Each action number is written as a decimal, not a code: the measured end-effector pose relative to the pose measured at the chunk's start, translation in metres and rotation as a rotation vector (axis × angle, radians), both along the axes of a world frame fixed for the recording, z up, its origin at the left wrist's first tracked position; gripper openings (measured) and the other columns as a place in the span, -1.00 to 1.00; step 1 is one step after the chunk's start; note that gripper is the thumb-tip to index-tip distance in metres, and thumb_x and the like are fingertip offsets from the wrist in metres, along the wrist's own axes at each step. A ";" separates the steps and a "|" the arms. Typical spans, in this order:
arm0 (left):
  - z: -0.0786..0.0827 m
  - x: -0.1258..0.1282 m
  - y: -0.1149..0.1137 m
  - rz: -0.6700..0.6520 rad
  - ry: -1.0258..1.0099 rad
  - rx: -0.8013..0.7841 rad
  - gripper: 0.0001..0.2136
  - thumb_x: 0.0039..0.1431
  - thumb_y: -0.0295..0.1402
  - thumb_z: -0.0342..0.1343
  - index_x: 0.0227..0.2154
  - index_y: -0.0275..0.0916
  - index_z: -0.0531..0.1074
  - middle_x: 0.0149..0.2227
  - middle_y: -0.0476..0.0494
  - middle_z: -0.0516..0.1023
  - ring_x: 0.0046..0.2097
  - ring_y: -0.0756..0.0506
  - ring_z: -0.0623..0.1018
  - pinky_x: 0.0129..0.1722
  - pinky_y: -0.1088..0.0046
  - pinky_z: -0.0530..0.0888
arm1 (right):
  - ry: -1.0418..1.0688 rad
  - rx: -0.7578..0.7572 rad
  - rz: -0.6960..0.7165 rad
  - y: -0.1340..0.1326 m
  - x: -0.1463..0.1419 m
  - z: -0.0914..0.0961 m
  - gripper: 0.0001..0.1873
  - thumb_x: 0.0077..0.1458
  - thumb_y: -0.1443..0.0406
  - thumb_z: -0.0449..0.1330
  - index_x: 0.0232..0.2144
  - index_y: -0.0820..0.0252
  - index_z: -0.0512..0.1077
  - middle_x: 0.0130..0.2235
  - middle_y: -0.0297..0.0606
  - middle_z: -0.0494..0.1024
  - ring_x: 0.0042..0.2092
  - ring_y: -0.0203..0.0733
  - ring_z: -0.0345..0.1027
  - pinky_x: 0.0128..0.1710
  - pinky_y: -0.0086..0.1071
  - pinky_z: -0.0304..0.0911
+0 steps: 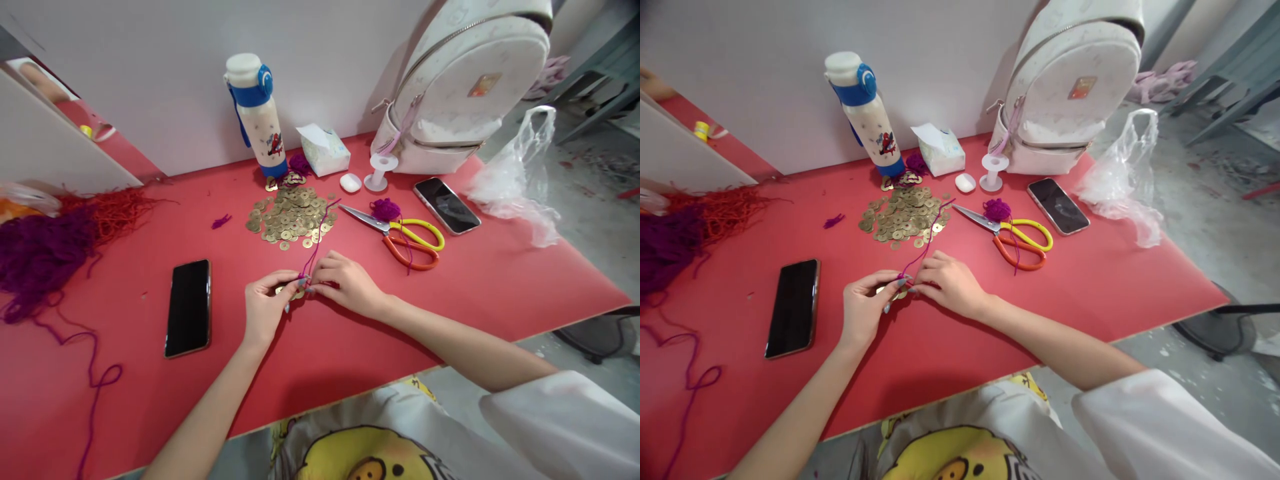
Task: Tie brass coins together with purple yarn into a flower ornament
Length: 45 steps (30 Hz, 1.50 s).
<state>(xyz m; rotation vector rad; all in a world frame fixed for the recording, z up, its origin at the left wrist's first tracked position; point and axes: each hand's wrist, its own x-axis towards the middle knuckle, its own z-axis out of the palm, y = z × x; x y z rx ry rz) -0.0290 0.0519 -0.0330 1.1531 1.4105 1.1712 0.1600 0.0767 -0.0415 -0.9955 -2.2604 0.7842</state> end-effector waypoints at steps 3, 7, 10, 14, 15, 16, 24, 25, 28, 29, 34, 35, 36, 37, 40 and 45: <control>-0.001 -0.001 -0.001 0.000 -0.091 -0.007 -0.86 -0.12 -0.31 0.40 -0.48 -0.25 0.64 -0.41 -0.16 0.66 -0.35 -0.09 0.60 -0.35 0.44 0.56 | -0.059 0.019 0.045 0.000 -0.001 0.003 -0.82 0.29 0.30 0.16 -0.33 0.19 0.54 -0.30 -0.19 0.53 -0.28 -0.17 0.20 -0.27 -0.33 0.15; -0.002 -0.003 -0.002 0.002 -0.192 -0.004 -0.82 -0.16 -0.28 0.43 -0.50 -0.25 0.63 -0.40 -0.15 0.63 -0.40 -0.06 0.58 -0.47 0.49 0.52 | -0.118 0.057 0.069 0.000 -0.001 0.005 -0.77 0.30 0.27 0.14 -0.36 0.21 0.53 -0.33 -0.19 0.49 -0.30 -0.17 0.16 -0.29 -0.32 0.11; -0.002 -0.004 -0.002 0.007 -0.198 0.011 -0.81 -0.16 -0.27 0.44 -0.50 -0.26 0.62 -0.42 -0.13 0.61 -0.42 -0.04 0.56 -0.49 0.51 0.51 | -0.133 0.057 0.053 0.000 0.000 0.004 -0.76 0.30 0.26 0.12 -0.36 0.21 0.53 -0.33 -0.18 0.49 -0.28 -0.14 0.17 -0.27 -0.30 0.13; 0.001 -0.002 -0.001 0.019 -0.101 0.014 -0.81 -0.13 -0.28 0.42 -0.44 -0.26 0.62 -0.44 -0.10 0.61 -0.41 -0.03 0.57 -0.40 0.49 0.55 | 0.011 0.020 -0.060 -0.001 0.001 0.005 -0.74 0.33 0.38 0.00 -0.13 0.23 0.50 -0.15 -0.09 0.51 -0.16 -0.10 0.24 -0.15 -0.24 0.22; 0.002 0.000 -0.001 0.009 -0.074 -0.001 -0.80 -0.12 -0.28 0.41 -0.42 -0.26 0.62 -0.44 -0.10 0.62 -0.41 -0.04 0.58 -0.39 0.48 0.56 | 0.084 -0.008 -0.079 -0.001 0.001 0.006 -0.72 0.32 0.40 -0.01 -0.08 0.22 0.48 -0.12 -0.08 0.50 -0.13 -0.09 0.26 -0.11 -0.22 0.23; 0.003 0.001 -0.001 -0.009 -0.055 -0.021 -0.78 -0.11 -0.27 0.40 -0.41 -0.27 0.61 -0.44 -0.11 0.62 -0.42 -0.05 0.58 -0.39 0.46 0.57 | 0.169 -0.062 -0.083 -0.001 0.001 0.007 -0.72 0.32 0.38 0.00 -0.05 0.21 0.47 -0.11 -0.09 0.50 -0.12 -0.10 0.28 -0.08 -0.20 0.24; 0.004 0.009 -0.005 -0.154 -0.013 -0.045 -0.80 -0.03 -0.30 0.33 -0.37 -0.24 0.47 -0.46 -0.05 0.58 -0.48 -0.02 0.57 -0.47 0.54 0.53 | 0.690 -0.714 -0.023 0.003 0.000 0.011 -0.62 0.16 0.01 0.24 -0.44 0.21 0.46 -0.46 -0.31 0.50 -0.40 -0.29 0.35 -0.29 -0.34 0.34; 0.003 0.009 -0.005 -0.168 -0.003 -0.035 -0.80 -0.02 -0.31 0.32 -0.34 -0.23 0.46 -0.47 -0.04 0.57 -0.48 -0.01 0.57 -0.47 0.54 0.51 | 0.717 -0.730 -0.032 0.003 0.001 0.011 -0.61 0.13 -0.01 0.26 -0.45 0.21 0.46 -0.46 -0.31 0.50 -0.41 -0.29 0.35 -0.29 -0.34 0.35; 0.002 0.007 -0.006 -0.212 0.053 -0.009 -0.81 0.04 -0.36 0.27 -0.26 -0.24 0.48 -0.53 -0.01 0.54 -0.51 0.00 0.54 -0.49 0.57 0.45 | 0.796 -0.755 -0.054 0.004 0.003 0.012 -0.61 0.08 -0.02 0.30 -0.45 0.19 0.46 -0.47 -0.32 0.50 -0.42 -0.28 0.37 -0.31 -0.33 0.36; 0.002 0.007 -0.006 -0.222 0.072 -0.001 -0.81 0.06 -0.37 0.25 -0.24 -0.24 0.51 -0.53 -0.01 0.53 -0.51 0.01 0.53 -0.49 0.57 0.44 | 0.820 -0.754 -0.062 0.004 0.003 0.012 -0.61 0.07 -0.02 0.31 -0.46 0.19 0.45 -0.48 -0.33 0.49 -0.42 -0.28 0.37 -0.32 -0.33 0.36; 0.003 0.005 -0.005 -0.202 0.188 0.099 -0.90 0.08 -0.37 0.22 -0.38 -0.23 0.63 -0.48 -0.06 0.58 -0.53 0.03 0.46 -0.50 0.54 0.41 | 0.875 -0.752 -0.092 0.005 0.004 0.012 -0.61 0.07 -0.03 0.31 -0.44 0.16 0.42 -0.46 -0.35 0.47 -0.43 -0.31 0.34 -0.33 -0.36 0.34; 0.003 0.005 -0.005 -0.188 0.197 0.101 -0.91 0.07 -0.37 0.23 -0.41 -0.23 0.63 -0.49 -0.07 0.58 -0.54 0.02 0.45 -0.51 0.54 0.41 | 0.870 -0.740 -0.113 0.005 0.004 0.012 -0.62 0.08 -0.03 0.30 -0.39 0.15 0.42 -0.43 -0.34 0.48 -0.41 -0.30 0.35 -0.32 -0.37 0.34; 0.003 0.004 -0.005 -0.176 0.190 0.089 -0.91 0.07 -0.37 0.23 -0.42 -0.23 0.63 -0.50 -0.07 0.58 -0.54 0.02 0.46 -0.52 0.53 0.41 | 0.864 -0.719 -0.138 0.005 0.003 0.012 -0.64 0.10 -0.02 0.29 -0.34 0.14 0.41 -0.38 -0.32 0.49 -0.37 -0.29 0.36 -0.30 -0.37 0.34; 0.003 0.004 -0.005 -0.164 0.171 0.069 -0.91 0.07 -0.36 0.23 -0.42 -0.24 0.62 -0.51 -0.07 0.58 -0.54 0.00 0.48 -0.52 0.53 0.42 | 0.858 -0.696 -0.163 0.006 0.003 0.012 -0.65 0.11 -0.01 0.27 -0.27 0.12 0.40 -0.33 -0.30 0.50 -0.33 -0.29 0.37 -0.28 -0.38 0.34; 0.004 0.002 -0.004 -0.136 0.122 0.058 -0.90 0.09 -0.35 0.22 -0.43 -0.25 0.61 -0.49 -0.08 0.57 -0.50 -0.02 0.53 -0.50 0.52 0.44 | 0.830 -0.652 -0.187 0.005 0.000 0.008 -0.67 0.17 0.03 0.22 -0.20 0.08 0.27 -0.27 -0.31 0.50 -0.30 -0.30 0.39 -0.29 -0.40 0.34; 0.004 -0.001 -0.002 -0.120 0.177 0.173 -0.92 0.08 -0.37 0.25 -0.46 -0.23 0.61 -0.48 -0.05 0.52 -0.47 0.01 0.45 -0.48 0.54 0.37 | 0.576 -0.574 -0.066 -0.004 -0.006 0.002 -0.69 0.18 0.13 0.22 -0.24 0.09 0.16 -0.29 -0.33 0.54 -0.35 -0.28 0.42 -0.36 -0.40 0.29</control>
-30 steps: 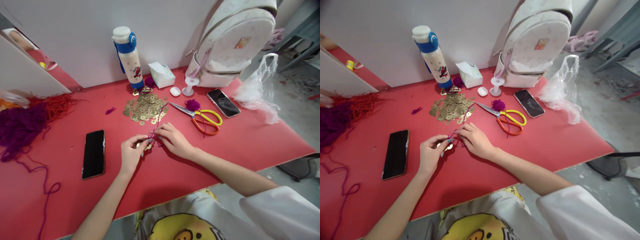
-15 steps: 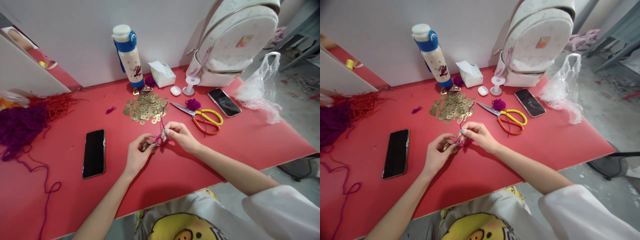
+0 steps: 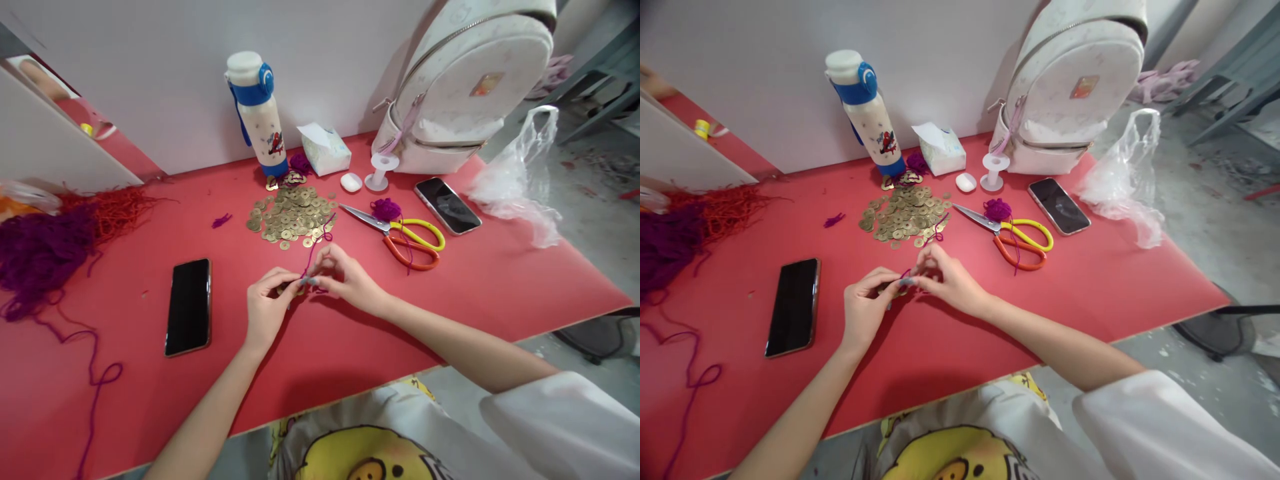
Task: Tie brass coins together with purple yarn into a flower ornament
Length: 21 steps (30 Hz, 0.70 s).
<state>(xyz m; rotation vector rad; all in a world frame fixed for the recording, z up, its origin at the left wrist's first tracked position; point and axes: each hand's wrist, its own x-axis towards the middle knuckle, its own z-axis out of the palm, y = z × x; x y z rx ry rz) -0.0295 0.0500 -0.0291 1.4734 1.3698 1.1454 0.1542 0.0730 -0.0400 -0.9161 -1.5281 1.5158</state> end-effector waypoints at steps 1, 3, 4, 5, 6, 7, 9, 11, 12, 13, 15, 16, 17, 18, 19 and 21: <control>0.000 0.000 0.000 0.001 0.008 0.007 -0.92 0.07 -0.37 0.25 -0.47 -0.23 0.61 -0.48 -0.04 0.51 -0.47 0.02 0.43 -0.48 0.54 0.35 | -0.059 0.030 0.029 -0.002 -0.001 0.000 -0.68 0.16 0.16 0.25 -0.23 0.09 0.17 -0.27 -0.31 0.56 -0.33 -0.28 0.42 -0.35 -0.40 0.27; -0.001 0.000 0.001 -0.004 0.016 0.006 -0.92 0.07 -0.38 0.25 -0.47 -0.23 0.60 -0.48 -0.04 0.50 -0.47 0.03 0.41 -0.47 0.54 0.34 | -0.129 0.054 0.070 -0.005 -0.003 0.001 -0.67 0.12 0.22 0.29 -0.24 0.10 0.17 -0.29 -0.32 0.58 -0.35 -0.28 0.40 -0.36 -0.42 0.24; -0.001 0.000 0.001 -0.009 0.018 0.003 -0.92 0.08 -0.39 0.25 -0.47 -0.23 0.60 -0.48 -0.03 0.50 -0.47 0.03 0.40 -0.47 0.54 0.33 | -0.134 0.049 0.078 -0.006 -0.003 0.002 -0.66 0.11 0.24 0.29 -0.24 0.10 0.17 -0.33 -0.35 0.57 -0.38 -0.30 0.39 -0.38 -0.43 0.22; -0.001 0.000 0.001 -0.013 0.017 0.000 -0.92 0.08 -0.39 0.24 -0.47 -0.23 0.60 -0.48 -0.03 0.50 -0.46 0.03 0.40 -0.47 0.54 0.33 | -0.128 0.041 0.081 -0.007 -0.004 0.002 -0.67 0.11 0.25 0.29 -0.24 0.10 0.17 -0.38 -0.39 0.55 -0.41 -0.31 0.37 -0.39 -0.44 0.21; -0.001 0.000 0.001 -0.015 0.016 -0.004 -0.92 0.08 -0.38 0.24 -0.47 -0.23 0.59 -0.48 -0.03 0.49 -0.46 0.03 0.40 -0.47 0.54 0.33 | -0.124 0.037 0.081 -0.007 -0.004 0.002 -0.68 0.12 0.27 0.28 -0.22 0.11 0.17 -0.42 -0.43 0.53 -0.43 -0.32 0.35 -0.40 -0.45 0.19; -0.001 0.000 0.001 -0.015 0.014 -0.007 -0.92 0.08 -0.38 0.24 -0.47 -0.23 0.59 -0.48 -0.02 0.49 -0.46 0.03 0.39 -0.47 0.54 0.32 | -0.127 0.039 0.077 -0.006 -0.004 0.002 -0.69 0.13 0.28 0.27 -0.21 0.11 0.18 -0.45 -0.46 0.51 -0.45 -0.33 0.33 -0.41 -0.46 0.18; -0.001 0.000 0.000 -0.007 0.018 -0.010 -0.92 0.09 -0.38 0.24 -0.47 -0.24 0.58 -0.49 -0.01 0.47 -0.47 0.03 0.39 -0.47 0.54 0.32 | -0.165 0.057 0.059 -0.004 -0.002 0.001 -0.74 0.15 0.30 0.25 -0.17 0.13 0.23 -0.47 -0.47 0.48 -0.47 -0.33 0.31 -0.42 -0.46 0.17; -0.001 -0.001 0.001 0.005 0.027 -0.009 -0.91 0.10 -0.36 0.24 -0.47 -0.24 0.57 -0.49 -0.01 0.47 -0.46 0.03 0.39 -0.46 0.54 0.32 | -0.246 0.096 0.049 -0.002 0.000 0.000 -0.83 0.17 0.32 0.23 -0.19 0.15 0.32 -0.46 -0.43 0.50 -0.46 -0.32 0.33 -0.41 -0.45 0.19; 0.000 -0.001 0.001 0.010 0.034 -0.007 -0.90 0.10 -0.36 0.23 -0.46 -0.24 0.58 -0.48 -0.01 0.47 -0.46 0.03 0.40 -0.46 0.54 0.32 | -0.286 0.128 0.052 -0.001 0.001 -0.001 -0.89 0.18 0.33 0.22 -0.22 0.16 0.38 -0.44 -0.40 0.52 -0.45 -0.31 0.35 -0.39 -0.45 0.20; 0.000 -0.001 0.001 0.013 0.043 -0.003 -0.90 0.11 -0.35 0.23 -0.46 -0.25 0.58 -0.48 -0.01 0.48 -0.46 0.03 0.40 -0.46 0.54 0.32 | -0.318 0.167 0.062 0.000 0.002 -0.001 -0.95 0.20 0.34 0.21 -0.25 0.17 0.43 -0.42 -0.36 0.54 -0.42 -0.29 0.38 -0.36 -0.43 0.22; 0.000 -0.002 0.002 0.016 0.070 0.001 -0.89 0.13 -0.35 0.22 -0.45 -0.25 0.58 -0.48 -0.02 0.48 -0.46 0.03 0.40 -0.46 0.54 0.31 | -0.342 0.267 0.089 0.000 0.004 0.000 -0.90 0.25 0.33 0.17 -0.30 0.17 0.50 -0.35 -0.27 0.59 -0.34 -0.24 0.43 -0.27 -0.40 0.27; 0.000 -0.002 0.002 0.018 0.094 0.004 -0.88 0.14 -0.35 0.21 -0.45 -0.25 0.57 -0.49 -0.01 0.48 -0.47 0.03 0.39 -0.47 0.53 0.31 | -0.339 0.327 0.100 0.000 0.005 0.002 -0.85 0.28 0.32 0.14 -0.29 0.17 0.52 -0.31 -0.23 0.60 -0.29 -0.22 0.44 -0.23 -0.38 0.28; 0.000 -0.002 0.003 0.015 0.126 0.008 -0.87 0.14 -0.35 0.21 -0.46 -0.26 0.57 -0.51 -0.01 0.47 -0.48 0.03 0.38 -0.47 0.53 0.30 | -0.340 0.389 0.109 0.000 0.006 0.003 -0.81 0.30 0.32 0.10 -0.29 0.17 0.52 -0.27 -0.20 0.61 -0.25 -0.19 0.44 -0.19 -0.36 0.29; 0.000 -0.002 0.003 0.003 0.166 0.011 -0.86 0.15 -0.36 0.20 -0.48 -0.26 0.56 -0.52 -0.01 0.46 -0.48 0.03 0.37 -0.47 0.53 0.30 | -0.347 0.451 0.117 0.000 0.006 0.005 -0.78 0.32 0.32 0.07 -0.29 0.18 0.52 -0.26 -0.18 0.61 -0.22 -0.17 0.43 -0.17 -0.33 0.28; 0.000 -0.002 0.003 -0.019 0.213 0.018 -0.85 0.16 -0.38 0.19 -0.50 -0.26 0.54 -0.53 0.00 0.45 -0.49 0.02 0.37 -0.47 0.53 0.29 | -0.356 0.508 0.123 0.000 0.007 0.006 -0.75 0.34 0.32 0.04 -0.30 0.18 0.51 -0.27 -0.17 0.59 -0.22 -0.15 0.40 -0.16 -0.32 0.27; 0.000 -0.003 0.002 -0.090 0.301 0.055 -0.85 0.17 -0.41 0.18 -0.51 -0.25 0.52 -0.52 0.00 0.46 -0.47 0.02 0.40 -0.45 0.52 0.32 | -0.355 0.587 0.128 0.001 0.007 0.009 -0.71 0.35 0.33 -0.01 -0.35 0.20 0.46 -0.33 -0.18 0.55 -0.25 -0.15 0.33 -0.19 -0.30 0.25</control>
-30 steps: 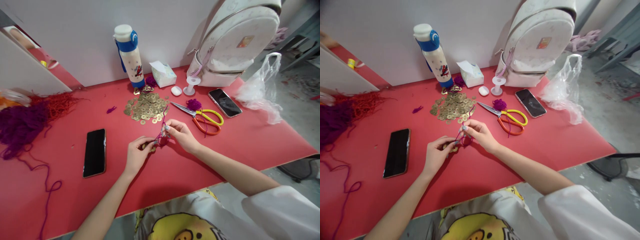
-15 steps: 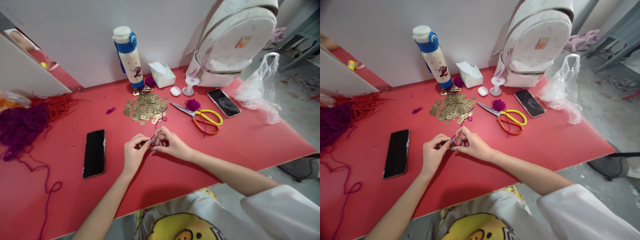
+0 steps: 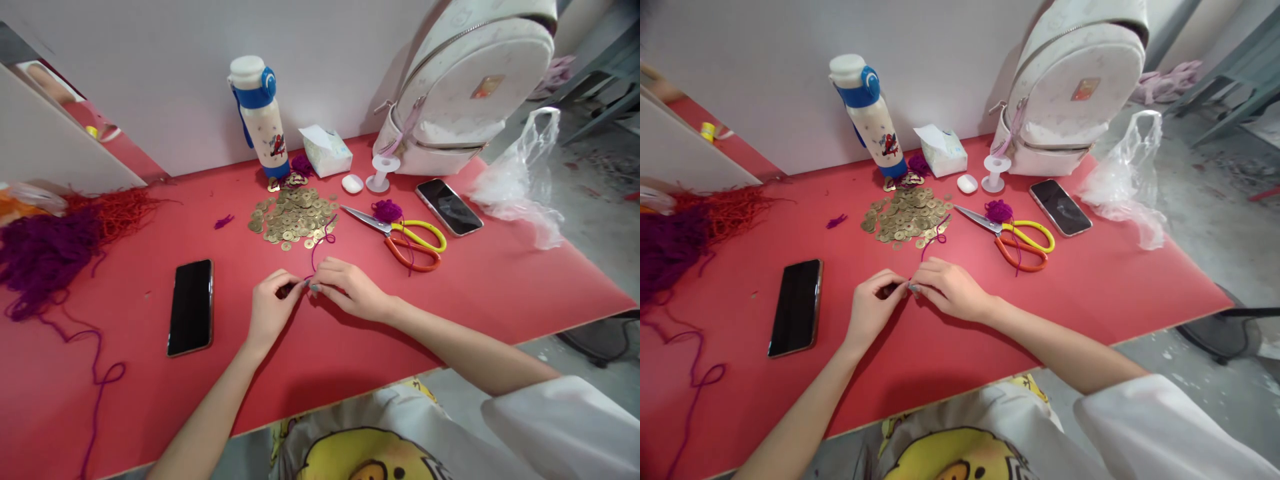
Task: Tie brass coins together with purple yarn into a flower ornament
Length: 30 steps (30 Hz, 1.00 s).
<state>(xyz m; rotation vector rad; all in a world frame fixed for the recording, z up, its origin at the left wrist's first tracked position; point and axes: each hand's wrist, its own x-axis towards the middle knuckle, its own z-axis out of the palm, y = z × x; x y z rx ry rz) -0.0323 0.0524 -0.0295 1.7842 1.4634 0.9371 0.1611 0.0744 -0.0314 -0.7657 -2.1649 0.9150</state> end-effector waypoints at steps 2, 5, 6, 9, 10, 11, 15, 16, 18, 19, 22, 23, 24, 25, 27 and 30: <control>0.000 0.000 -0.001 -0.111 0.046 0.066 -0.85 0.19 -0.43 0.17 -0.49 -0.24 0.51 -0.48 -0.01 0.49 -0.44 0.00 0.46 -0.41 0.52 0.36 | 0.028 0.031 0.000 0.001 0.000 0.000 -0.70 0.36 0.34 -0.02 -0.40 0.20 0.41 -0.38 -0.21 0.48 -0.28 -0.16 0.27 -0.20 -0.31 0.23; 0.000 -0.001 -0.005 -0.291 0.040 0.239 -0.87 0.25 -0.43 0.15 -0.43 -0.23 0.52 -0.42 -0.05 0.53 -0.39 0.00 0.52 -0.36 0.54 0.42 | 0.070 0.021 -0.029 0.002 0.000 -0.002 -0.71 0.36 0.32 -0.03 -0.41 0.20 0.37 -0.35 -0.21 0.46 -0.25 -0.17 0.26 -0.16 -0.30 0.20; 0.000 -0.002 -0.006 -0.329 0.037 0.303 -0.88 0.25 -0.43 0.15 -0.40 -0.23 0.53 -0.41 -0.06 0.54 -0.38 0.01 0.53 -0.35 0.55 0.43 | 0.078 -0.018 -0.033 0.001 0.000 -0.002 -0.71 0.36 0.31 -0.03 -0.41 0.19 0.36 -0.34 -0.22 0.46 -0.25 -0.18 0.27 -0.16 -0.31 0.20; 0.002 -0.003 -0.009 -0.317 0.035 0.454 -0.90 0.25 -0.44 0.16 -0.36 -0.22 0.54 -0.39 -0.08 0.55 -0.37 0.01 0.53 -0.33 0.56 0.44 | 0.084 -0.253 -0.010 -0.002 -0.001 -0.002 -0.73 0.38 0.27 -0.05 -0.36 0.18 0.33 -0.45 -0.34 0.43 -0.39 -0.28 0.28 -0.30 -0.43 0.20; 0.002 -0.003 -0.010 -0.283 0.028 0.478 -0.91 0.25 -0.45 0.16 -0.36 -0.22 0.54 -0.40 -0.08 0.55 -0.37 0.01 0.53 -0.33 0.56 0.44 | 0.077 -0.324 0.001 -0.003 -0.001 -0.001 -0.74 0.38 0.27 -0.05 -0.35 0.18 0.33 -0.50 -0.40 0.40 -0.45 -0.32 0.25 -0.36 -0.46 0.17; 0.003 -0.003 -0.011 -0.240 0.015 0.491 -0.91 0.24 -0.46 0.17 -0.37 -0.22 0.54 -0.40 -0.08 0.55 -0.37 0.01 0.53 -0.33 0.55 0.44 | 0.071 -0.374 0.011 -0.004 -0.001 0.000 -0.74 0.39 0.28 -0.05 -0.35 0.18 0.33 -0.54 -0.44 0.36 -0.50 -0.35 0.22 -0.40 -0.49 0.15; 0.003 -0.002 -0.012 -0.021 -0.074 0.427 -0.90 0.22 -0.48 0.18 -0.39 -0.22 0.56 -0.40 -0.07 0.54 -0.34 -0.01 0.53 -0.36 0.53 0.42 | 0.075 -0.399 0.088 -0.004 -0.001 0.005 -0.73 0.37 0.32 -0.03 -0.36 0.20 0.38 -0.55 -0.44 0.40 -0.52 -0.39 0.23 -0.40 -0.53 0.15; 0.003 -0.001 -0.012 0.021 -0.102 0.394 -0.90 0.22 -0.47 0.19 -0.40 -0.21 0.57 -0.41 -0.07 0.54 -0.34 -0.01 0.52 -0.37 0.54 0.42 | 0.075 -0.393 0.113 -0.004 -0.001 0.005 -0.73 0.37 0.32 -0.03 -0.37 0.21 0.38 -0.54 -0.43 0.43 -0.52 -0.40 0.24 -0.39 -0.53 0.16; 0.003 0.000 -0.011 0.061 -0.179 0.318 -0.91 0.20 -0.46 0.21 -0.40 -0.20 0.59 -0.41 -0.06 0.54 -0.35 0.00 0.52 -0.39 0.54 0.42 | 0.065 -0.384 0.145 -0.003 -0.001 0.005 -0.72 0.37 0.32 -0.02 -0.38 0.21 0.39 -0.54 -0.41 0.45 -0.54 -0.40 0.24 -0.38 -0.52 0.17; 0.003 0.001 -0.010 0.059 -0.228 0.278 -0.91 0.19 -0.45 0.23 -0.40 -0.19 0.61 -0.42 -0.05 0.54 -0.36 0.00 0.53 -0.38 0.54 0.42 | 0.055 -0.392 0.152 -0.003 -0.001 0.004 -0.70 0.37 0.31 -0.02 -0.39 0.21 0.39 -0.55 -0.42 0.44 -0.55 -0.39 0.24 -0.39 -0.51 0.18; 0.004 0.002 -0.008 0.025 -0.359 0.168 -0.93 0.14 -0.43 0.27 -0.44 -0.17 0.62 -0.45 -0.02 0.54 -0.40 0.01 0.51 -0.41 0.55 0.42 | 0.052 -0.381 0.089 -0.002 -0.001 0.000 -0.71 0.37 0.25 -0.01 -0.36 0.19 0.41 -0.51 -0.36 0.47 -0.47 -0.32 0.33 -0.33 -0.46 0.25; 0.004 0.003 -0.007 0.017 -0.376 0.141 -0.93 0.12 -0.42 0.28 -0.45 -0.18 0.62 -0.47 -0.02 0.53 -0.42 0.02 0.51 -0.43 0.56 0.41 | 0.078 -0.337 0.039 -0.002 -0.002 -0.001 -0.75 0.35 0.20 0.05 -0.33 0.18 0.42 -0.42 -0.29 0.51 -0.37 -0.26 0.38 -0.27 -0.42 0.28; 0.004 0.003 -0.006 0.012 -0.380 0.121 -0.93 0.11 -0.42 0.29 -0.46 -0.18 0.62 -0.48 -0.02 0.52 -0.43 0.02 0.50 -0.45 0.57 0.40 | 0.121 -0.283 -0.015 -0.002 -0.002 -0.002 -0.78 0.30 0.15 0.13 -0.28 0.17 0.42 -0.31 -0.22 0.54 -0.26 -0.21 0.41 -0.21 -0.37 0.31; 0.005 0.003 -0.006 0.008 -0.370 0.105 -0.92 0.11 -0.43 0.29 -0.47 -0.18 0.62 -0.48 -0.02 0.52 -0.43 0.02 0.49 -0.47 0.57 0.38 | 0.179 -0.235 -0.065 -0.001 -0.002 -0.003 -0.76 0.23 0.10 0.21 -0.24 0.17 0.42 -0.21 -0.17 0.53 -0.17 -0.16 0.39 -0.16 -0.33 0.32; 0.004 0.002 -0.006 -0.006 -0.337 0.079 -0.92 0.10 -0.44 0.29 -0.47 -0.18 0.63 -0.48 -0.02 0.52 -0.44 0.03 0.48 -0.49 0.57 0.36 | 0.320 -0.229 -0.121 0.000 -0.002 -0.003 -0.65 0.11 0.05 0.31 -0.19 0.15 0.42 -0.13 -0.16 0.47 -0.13 -0.15 0.36 -0.15 -0.31 0.32; 0.002 0.002 -0.007 -0.043 -0.313 0.054 -0.92 0.10 -0.45 0.28 -0.47 -0.19 0.63 -0.48 -0.03 0.52 -0.47 0.03 0.46 -0.51 0.56 0.37 | 0.530 -0.435 -0.154 0.003 -0.001 -0.002 -0.64 0.10 0.01 0.31 -0.24 0.14 0.44 -0.29 -0.29 0.42 -0.32 -0.28 0.31 -0.30 -0.40 0.30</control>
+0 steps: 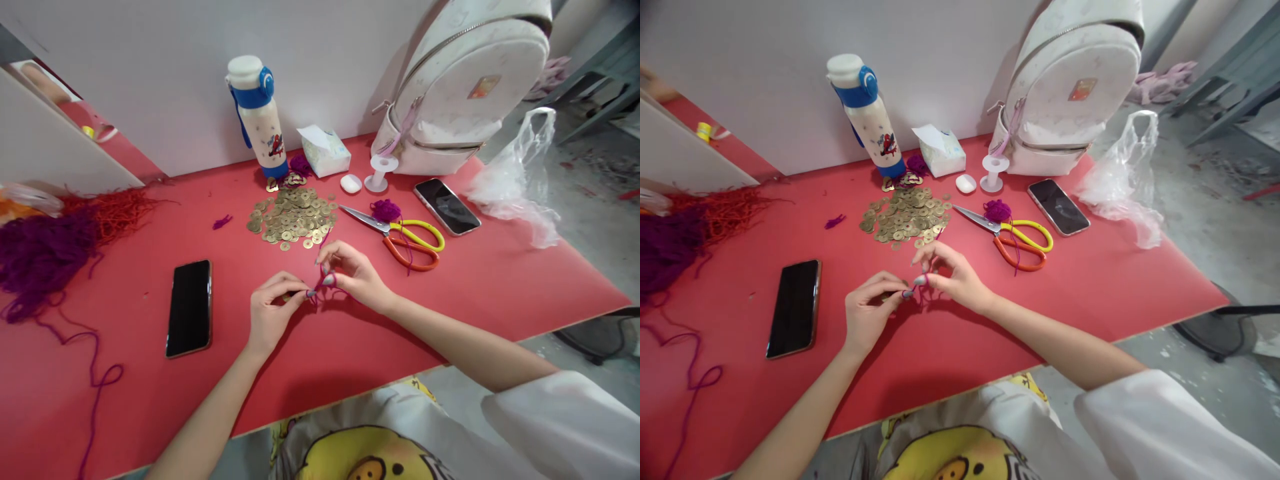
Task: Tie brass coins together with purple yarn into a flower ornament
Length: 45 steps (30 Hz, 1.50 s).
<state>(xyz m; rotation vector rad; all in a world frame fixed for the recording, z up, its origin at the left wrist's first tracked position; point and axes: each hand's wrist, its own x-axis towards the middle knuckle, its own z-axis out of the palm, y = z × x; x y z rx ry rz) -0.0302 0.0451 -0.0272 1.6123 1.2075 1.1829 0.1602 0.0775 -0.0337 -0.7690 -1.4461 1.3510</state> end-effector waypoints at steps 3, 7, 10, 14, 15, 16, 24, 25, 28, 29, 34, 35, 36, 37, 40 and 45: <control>-0.002 -0.001 -0.002 -0.050 -0.010 0.019 -0.92 0.10 -0.46 0.28 -0.46 -0.18 0.63 -0.46 -0.04 0.54 -0.46 0.02 0.49 -0.52 0.56 0.38 | 0.199 -0.241 -0.030 0.007 0.003 -0.001 -0.59 0.14 -0.06 0.23 -0.41 0.16 0.45 -0.51 -0.40 0.34 -0.48 -0.34 0.19 -0.44 -0.46 0.23; -0.001 -0.002 -0.002 -0.118 -0.063 0.114 -0.93 0.11 -0.46 0.29 -0.43 -0.17 0.63 -0.37 -0.09 0.59 -0.33 -0.03 0.57 -0.38 0.52 0.47 | 0.407 -0.492 -0.115 0.019 0.007 -0.006 -0.59 0.08 -0.06 0.29 -0.46 0.14 0.42 -0.52 -0.39 0.44 -0.47 -0.34 0.30 -0.46 -0.51 0.27; 0.000 -0.002 -0.001 -0.110 -0.094 0.166 -0.91 0.12 -0.48 0.28 -0.41 -0.16 0.62 -0.28 -0.13 0.63 -0.23 -0.07 0.61 -0.23 0.45 0.52 | 0.431 -0.546 -0.133 0.023 0.009 -0.008 -0.65 0.07 -0.01 0.32 -0.36 0.13 0.47 -0.34 -0.29 0.62 -0.32 -0.28 0.47 -0.38 -0.51 0.35; 0.000 -0.002 0.000 -0.063 -0.131 0.164 -0.91 0.12 -0.49 0.28 -0.42 -0.17 0.63 -0.09 -0.20 0.64 -0.09 -0.13 0.62 -0.10 0.38 0.54 | 0.387 -0.522 -0.146 0.021 0.009 -0.008 -0.66 0.11 0.00 0.29 -0.29 0.15 0.50 -0.15 -0.20 0.66 -0.19 -0.23 0.53 -0.28 -0.47 0.39; 0.000 -0.002 -0.001 -0.055 -0.141 0.154 -0.91 0.12 -0.48 0.28 -0.43 -0.17 0.63 -0.03 -0.21 0.63 -0.05 -0.14 0.61 -0.06 0.36 0.53 | 0.364 -0.523 -0.160 0.020 0.009 -0.007 -0.65 0.12 -0.01 0.27 -0.29 0.15 0.50 -0.13 -0.19 0.66 -0.18 -0.23 0.54 -0.28 -0.47 0.39; -0.001 -0.002 -0.001 -0.054 -0.152 0.140 -0.92 0.12 -0.47 0.29 -0.44 -0.17 0.63 -0.01 -0.22 0.62 -0.03 -0.15 0.61 -0.05 0.34 0.53 | 0.337 -0.523 -0.175 0.020 0.009 -0.007 -0.65 0.13 -0.01 0.25 -0.29 0.16 0.49 -0.12 -0.18 0.66 -0.18 -0.22 0.54 -0.29 -0.47 0.39; -0.003 -0.002 0.003 0.031 -0.250 -0.005 -0.87 0.07 -0.29 0.34 -0.51 -0.20 0.61 -0.45 -0.15 0.63 -0.36 -0.09 0.60 -0.38 0.42 0.53 | -0.016 -0.158 -0.334 0.020 0.012 0.000 -0.47 0.21 0.25 0.09 0.22 -0.05 0.21 0.32 -0.17 0.23 0.01 -0.16 0.41 -0.27 -0.36 0.43; -0.005 -0.003 0.004 0.071 -0.244 -0.027 -0.85 0.07 -0.26 0.34 -0.52 -0.21 0.60 -0.45 -0.14 0.61 -0.38 -0.07 0.58 -0.40 0.44 0.51 | -0.085 -0.067 -0.359 0.019 0.012 0.001 -0.44 0.21 0.30 0.08 0.25 -0.06 0.17 0.34 -0.18 0.18 0.08 -0.15 0.35 -0.19 -0.33 0.43; -0.010 -0.005 0.006 0.173 -0.221 -0.110 -0.81 0.06 -0.22 0.33 -0.51 -0.23 0.60 -0.45 -0.13 0.60 -0.41 -0.04 0.55 -0.45 0.48 0.47 | -0.308 0.180 -0.389 0.014 0.011 0.002 -0.57 0.23 0.37 0.04 0.13 -0.01 0.34 0.27 -0.17 0.24 0.18 -0.08 0.23 0.07 -0.17 0.32; -0.012 -0.005 0.007 0.199 -0.216 -0.132 -0.81 0.06 -0.22 0.33 -0.50 -0.24 0.60 -0.45 -0.13 0.60 -0.42 -0.04 0.54 -0.46 0.49 0.47 | -0.386 0.246 -0.396 0.012 0.011 0.001 -0.64 0.23 0.38 0.05 0.03 0.01 0.43 0.22 -0.17 0.30 0.16 -0.06 0.23 0.11 -0.12 0.26; -0.014 -0.005 0.007 0.272 -0.211 -0.163 -0.86 0.05 -0.27 0.33 -0.49 -0.23 0.62 -0.45 -0.07 0.61 -0.43 0.00 0.54 -0.44 0.54 0.48 | -0.640 0.425 -0.476 0.005 0.008 0.001 -0.83 0.21 0.33 0.19 -0.21 0.01 0.57 0.02 -0.17 0.41 -0.03 -0.02 0.25 0.08 0.00 0.12; -0.014 -0.005 0.007 0.277 -0.213 -0.165 -0.87 0.05 -0.28 0.33 -0.49 -0.23 0.62 -0.45 -0.07 0.61 -0.43 0.00 0.54 -0.45 0.54 0.47 | -0.634 0.451 -0.465 0.005 0.008 0.001 -0.85 0.21 0.31 0.21 -0.22 0.01 0.58 0.00 -0.17 0.42 -0.03 -0.02 0.25 0.06 -0.02 0.12; -0.013 -0.005 0.007 0.284 -0.217 -0.168 -0.87 0.04 -0.28 0.33 -0.49 -0.23 0.62 -0.45 -0.08 0.61 -0.43 -0.01 0.54 -0.45 0.54 0.47 | -0.612 0.480 -0.426 0.004 0.008 0.001 -0.87 0.22 0.27 0.22 -0.24 0.03 0.59 -0.03 -0.17 0.43 -0.04 -0.02 0.25 0.05 -0.04 0.12; -0.013 -0.004 0.007 0.290 -0.220 -0.172 -0.87 0.04 -0.28 0.33 -0.49 -0.23 0.62 -0.45 -0.08 0.61 -0.43 -0.01 0.54 -0.46 0.54 0.47 | -0.584 0.511 -0.365 0.004 0.008 0.001 -0.87 0.22 0.24 0.23 -0.26 0.04 0.60 -0.07 -0.18 0.44 -0.05 -0.04 0.26 0.03 -0.08 0.13; -0.012 -0.004 0.007 0.308 -0.210 -0.176 -0.86 0.03 -0.28 0.33 -0.49 -0.25 0.62 -0.47 -0.08 0.60 -0.45 -0.01 0.51 -0.49 0.53 0.43 | -0.566 0.612 -0.147 0.002 0.006 0.000 -0.81 0.25 0.16 0.21 -0.26 0.02 0.62 -0.22 -0.22 0.44 -0.17 -0.13 0.28 -0.10 -0.19 0.14; -0.011 -0.004 0.006 0.328 -0.174 -0.145 -0.84 0.03 -0.26 0.33 -0.50 -0.25 0.61 -0.49 -0.06 0.56 -0.48 0.01 0.45 -0.51 0.54 0.37 | -0.704 0.704 -0.106 -0.005 0.000 -0.006 -0.71 0.24 0.09 0.20 -0.11 0.03 0.62 -0.33 -0.23 0.41 -0.28 -0.18 0.18 -0.28 -0.28 0.04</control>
